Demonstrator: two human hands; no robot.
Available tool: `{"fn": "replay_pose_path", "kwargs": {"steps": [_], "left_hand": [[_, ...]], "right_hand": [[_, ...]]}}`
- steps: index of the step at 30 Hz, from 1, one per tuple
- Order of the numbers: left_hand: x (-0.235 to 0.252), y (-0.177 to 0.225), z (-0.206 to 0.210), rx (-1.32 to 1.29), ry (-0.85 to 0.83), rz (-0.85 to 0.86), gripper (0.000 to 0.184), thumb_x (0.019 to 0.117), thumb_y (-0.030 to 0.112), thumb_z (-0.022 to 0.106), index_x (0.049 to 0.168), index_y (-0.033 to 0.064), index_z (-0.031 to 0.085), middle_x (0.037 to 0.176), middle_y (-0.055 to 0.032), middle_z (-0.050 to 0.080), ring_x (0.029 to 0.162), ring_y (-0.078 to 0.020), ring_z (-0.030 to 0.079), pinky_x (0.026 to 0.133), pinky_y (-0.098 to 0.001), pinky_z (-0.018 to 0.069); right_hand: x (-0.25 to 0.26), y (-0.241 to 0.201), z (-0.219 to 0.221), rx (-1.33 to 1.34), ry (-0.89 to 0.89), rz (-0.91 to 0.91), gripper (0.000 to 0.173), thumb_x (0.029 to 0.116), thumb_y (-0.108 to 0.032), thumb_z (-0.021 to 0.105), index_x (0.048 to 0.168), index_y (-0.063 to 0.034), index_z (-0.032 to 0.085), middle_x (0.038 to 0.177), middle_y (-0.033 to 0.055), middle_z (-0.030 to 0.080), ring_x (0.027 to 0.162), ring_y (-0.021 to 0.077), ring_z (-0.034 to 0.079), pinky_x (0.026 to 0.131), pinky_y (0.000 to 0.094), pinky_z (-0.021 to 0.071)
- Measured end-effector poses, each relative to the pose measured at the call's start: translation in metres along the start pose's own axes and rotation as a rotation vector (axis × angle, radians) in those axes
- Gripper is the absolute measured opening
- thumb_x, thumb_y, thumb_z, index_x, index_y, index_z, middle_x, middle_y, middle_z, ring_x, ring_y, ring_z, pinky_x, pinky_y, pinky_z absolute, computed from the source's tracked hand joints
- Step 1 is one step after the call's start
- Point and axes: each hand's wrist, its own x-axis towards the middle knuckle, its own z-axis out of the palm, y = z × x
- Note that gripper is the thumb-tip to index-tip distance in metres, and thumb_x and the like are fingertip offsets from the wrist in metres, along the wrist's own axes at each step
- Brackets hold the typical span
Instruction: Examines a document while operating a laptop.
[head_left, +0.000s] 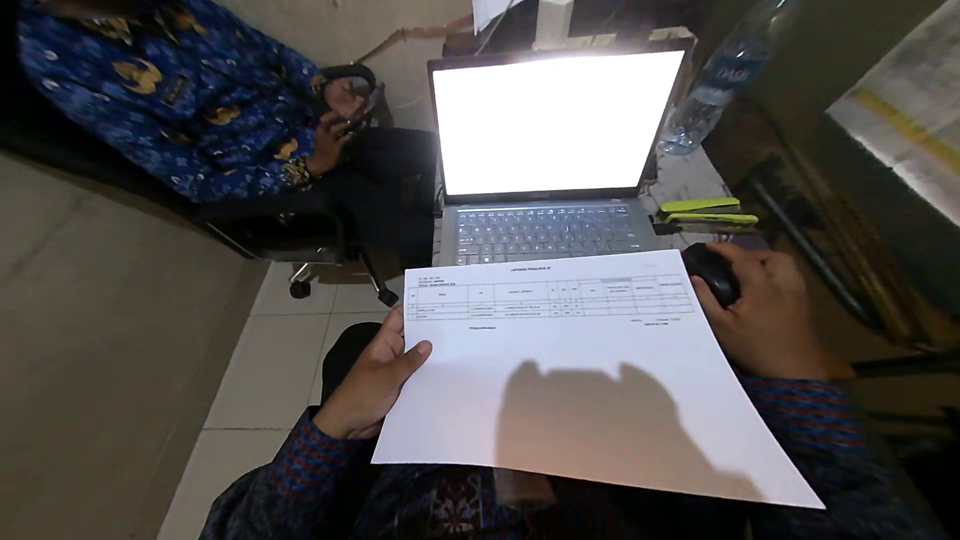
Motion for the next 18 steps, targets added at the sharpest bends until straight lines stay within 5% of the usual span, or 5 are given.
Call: {"fn": "replay_pose_path", "kwargs": {"steps": [18], "left_hand": [[-0.0026, -0.0044, -0.0002, -0.021, -0.023, 0.006, 0.048, 0.1041, -0.006, 0.045, 0.148, 0.0068, 0.03, 0.128, -0.0167, 0.065, 0.107, -0.0272, 0.072, 0.09, -0.0414, 0.063]], "right_hand": [[0.0009, 0.0021, 0.0005, -0.031, -0.028, 0.003, 0.057, 0.0937, -0.047, 0.057, 0.141, -0.016, 0.059, 0.131, 0.0299, 0.057, 0.119, 0.0542, 0.055, 0.091, 0.073, 0.0453]]}}
